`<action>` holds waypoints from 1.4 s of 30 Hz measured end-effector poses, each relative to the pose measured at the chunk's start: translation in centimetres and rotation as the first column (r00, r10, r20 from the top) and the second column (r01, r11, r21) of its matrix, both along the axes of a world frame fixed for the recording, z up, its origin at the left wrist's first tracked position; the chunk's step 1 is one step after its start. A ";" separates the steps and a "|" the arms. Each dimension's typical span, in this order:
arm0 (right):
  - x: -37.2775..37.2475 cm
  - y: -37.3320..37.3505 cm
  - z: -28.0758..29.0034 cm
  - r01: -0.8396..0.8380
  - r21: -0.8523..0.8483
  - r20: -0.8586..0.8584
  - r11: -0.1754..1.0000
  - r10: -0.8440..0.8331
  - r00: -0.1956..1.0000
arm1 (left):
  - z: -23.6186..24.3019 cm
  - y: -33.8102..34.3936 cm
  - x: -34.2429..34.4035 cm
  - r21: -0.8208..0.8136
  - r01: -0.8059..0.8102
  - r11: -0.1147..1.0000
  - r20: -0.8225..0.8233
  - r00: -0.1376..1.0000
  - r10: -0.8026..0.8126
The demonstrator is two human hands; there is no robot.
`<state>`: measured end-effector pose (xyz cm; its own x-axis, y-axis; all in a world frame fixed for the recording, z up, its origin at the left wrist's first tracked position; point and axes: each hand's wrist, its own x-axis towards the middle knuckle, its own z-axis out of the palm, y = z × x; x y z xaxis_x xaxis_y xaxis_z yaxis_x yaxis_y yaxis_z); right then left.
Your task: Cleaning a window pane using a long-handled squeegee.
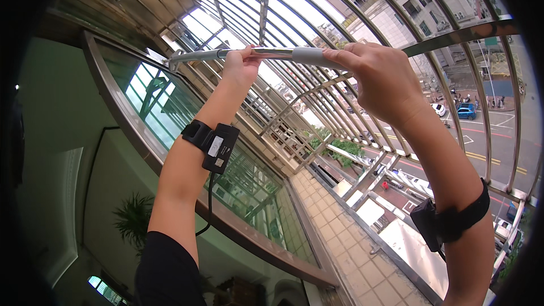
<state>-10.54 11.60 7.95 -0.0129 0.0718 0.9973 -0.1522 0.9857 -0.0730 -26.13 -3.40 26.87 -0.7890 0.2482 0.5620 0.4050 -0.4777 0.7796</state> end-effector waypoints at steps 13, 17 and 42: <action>5.9 2.8 4.5 -0.181 -0.115 0.489 0.977 0.214 0.846 | 1.1 0.2 1.3 0.005 0.096 0.995 -0.106 0.990 -0.095; 5.1 2.1 4.6 -0.156 -0.002 0.213 0.988 0.153 0.965 | 2.1 -0.1 2.1 0.084 0.135 0.987 -0.124 0.984 -0.125; -7.2 -4.4 -1.1 -0.279 -0.392 0.097 0.877 0.341 0.935 | 2.0 -3.0 -6.1 0.177 -0.169 0.970 0.225 0.966 0.127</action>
